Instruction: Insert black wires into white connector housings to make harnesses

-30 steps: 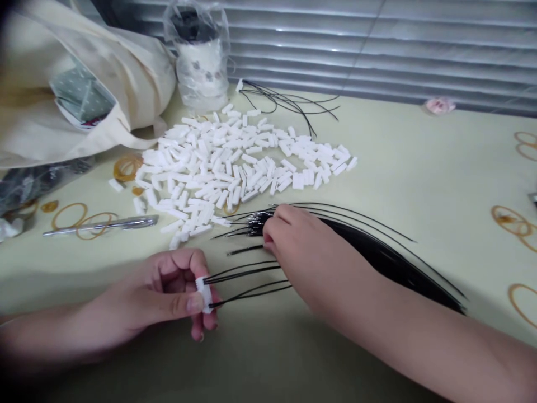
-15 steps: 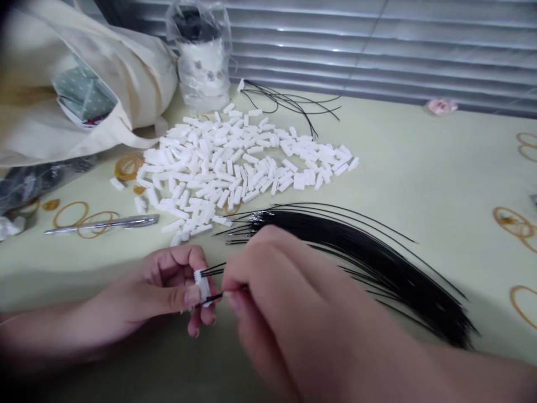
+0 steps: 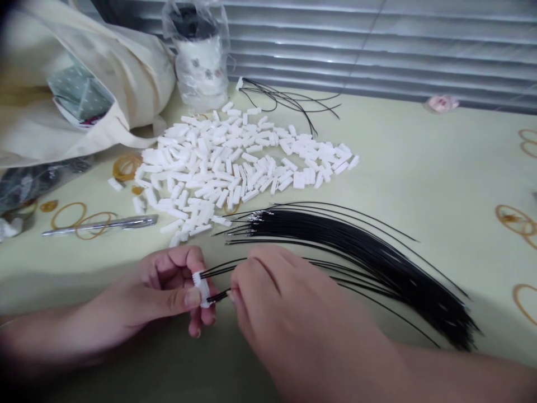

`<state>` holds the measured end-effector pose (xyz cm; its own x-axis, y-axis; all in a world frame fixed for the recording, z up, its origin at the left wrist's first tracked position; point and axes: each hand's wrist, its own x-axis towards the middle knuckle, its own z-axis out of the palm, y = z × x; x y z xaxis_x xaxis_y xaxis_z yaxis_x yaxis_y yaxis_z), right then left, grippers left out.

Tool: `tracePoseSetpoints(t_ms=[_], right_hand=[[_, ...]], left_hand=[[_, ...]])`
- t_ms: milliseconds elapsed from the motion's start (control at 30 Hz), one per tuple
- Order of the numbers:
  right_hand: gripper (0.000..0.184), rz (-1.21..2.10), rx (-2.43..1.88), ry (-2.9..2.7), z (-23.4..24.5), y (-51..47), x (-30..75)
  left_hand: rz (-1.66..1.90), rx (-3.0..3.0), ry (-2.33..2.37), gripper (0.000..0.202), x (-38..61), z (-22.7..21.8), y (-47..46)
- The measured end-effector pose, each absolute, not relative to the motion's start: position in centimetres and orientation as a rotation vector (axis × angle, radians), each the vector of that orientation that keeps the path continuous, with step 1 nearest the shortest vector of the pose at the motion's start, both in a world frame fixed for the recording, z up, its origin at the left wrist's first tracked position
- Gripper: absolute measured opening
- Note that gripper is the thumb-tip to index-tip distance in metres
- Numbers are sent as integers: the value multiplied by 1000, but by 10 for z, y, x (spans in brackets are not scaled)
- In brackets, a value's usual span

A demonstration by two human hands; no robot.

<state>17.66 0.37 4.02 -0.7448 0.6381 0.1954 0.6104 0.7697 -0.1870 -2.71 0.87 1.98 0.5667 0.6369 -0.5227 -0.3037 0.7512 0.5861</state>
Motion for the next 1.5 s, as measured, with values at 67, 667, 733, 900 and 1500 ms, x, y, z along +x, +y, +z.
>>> tracePoseSetpoints(t_ms=[67, 667, 733, 900, 1500], right_hand=[[25, 184, -989, -2708, 40, 4, 176], [21, 314, -1063, -2655, 37, -1, 172], [20, 367, -1090, -2647, 35, -5, 169], [18, 430, -1152, -2604, 35, -9, 165], [31, 205, -1213, -2897, 33, -21, 220]], left_hand=[[577, 465, 790, 19, -27, 20, 9], [557, 510, 814, 20, -29, 17, 6], [543, 514, 832, 20, -29, 17, 5], [509, 520, 847, 21, -29, 19, 6], [462, 783, 646, 14, -33, 20, 0]])
